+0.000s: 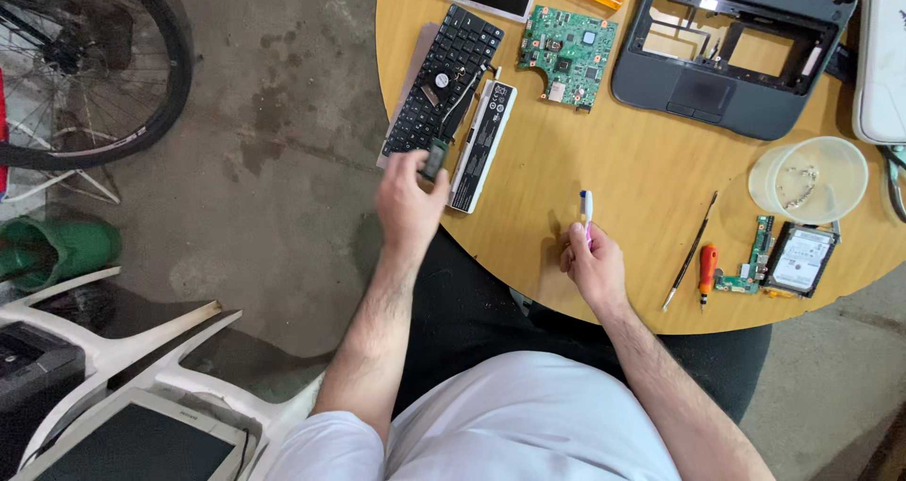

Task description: The person cleans a small green circuit board using a toothbrush, then switches to a thin brush to clean a larger circuit board. The person uses both tools to scrub different areas of the boards while seated at a table with various electronic components.

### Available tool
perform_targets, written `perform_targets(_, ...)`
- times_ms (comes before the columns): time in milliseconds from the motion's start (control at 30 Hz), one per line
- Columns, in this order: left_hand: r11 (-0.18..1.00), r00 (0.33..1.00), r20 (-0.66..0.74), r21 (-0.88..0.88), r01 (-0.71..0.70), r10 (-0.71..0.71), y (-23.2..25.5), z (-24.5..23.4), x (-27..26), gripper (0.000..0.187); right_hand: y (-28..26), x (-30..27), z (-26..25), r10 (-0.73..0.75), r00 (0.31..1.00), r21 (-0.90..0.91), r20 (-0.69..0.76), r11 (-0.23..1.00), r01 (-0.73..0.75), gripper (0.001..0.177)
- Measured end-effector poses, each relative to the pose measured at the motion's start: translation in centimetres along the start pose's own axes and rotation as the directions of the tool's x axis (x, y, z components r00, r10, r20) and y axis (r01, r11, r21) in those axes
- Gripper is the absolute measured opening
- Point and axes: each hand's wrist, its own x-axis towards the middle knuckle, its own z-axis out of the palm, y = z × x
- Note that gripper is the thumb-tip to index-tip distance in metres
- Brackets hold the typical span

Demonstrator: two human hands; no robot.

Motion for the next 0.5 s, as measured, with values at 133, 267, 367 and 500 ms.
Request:
perform_targets(133, 0.994, 1.0, -0.002, 0.109, -0.003, 0.004, -0.1, -2.2, 3.5, 0.033, 0.1, 0.0, 0.1, -0.004, 1.0, 0.019, 0.001, 1.0, 0.004, 0.041)
perform_targets(267, 0.982, 0.998, -0.026, 0.184, -0.046, 0.052, -0.7, -1.6, 4.6, 0.041, -0.3, -0.2, 0.1, -0.01, 1.0, -0.016, -0.007, 1.0, 0.01, 0.041)
perform_targets(367, 0.982, 0.999, -0.014, 0.183, -0.05, 0.053, -0.7, -1.3, 4.2, 0.041, -0.4, -0.1, 0.0, -0.015, 1.0, -0.055, -0.017, 0.998, 0.014, 0.041)
perform_targets(500, 0.974, 0.98, -0.108, 0.171, -0.147, 0.166, -0.2, -1.4, 3.0, 0.042, 0.3, 0.0, 0.2, -0.031, 0.998, -0.105, -0.06, 0.994, 0.024, 0.036)
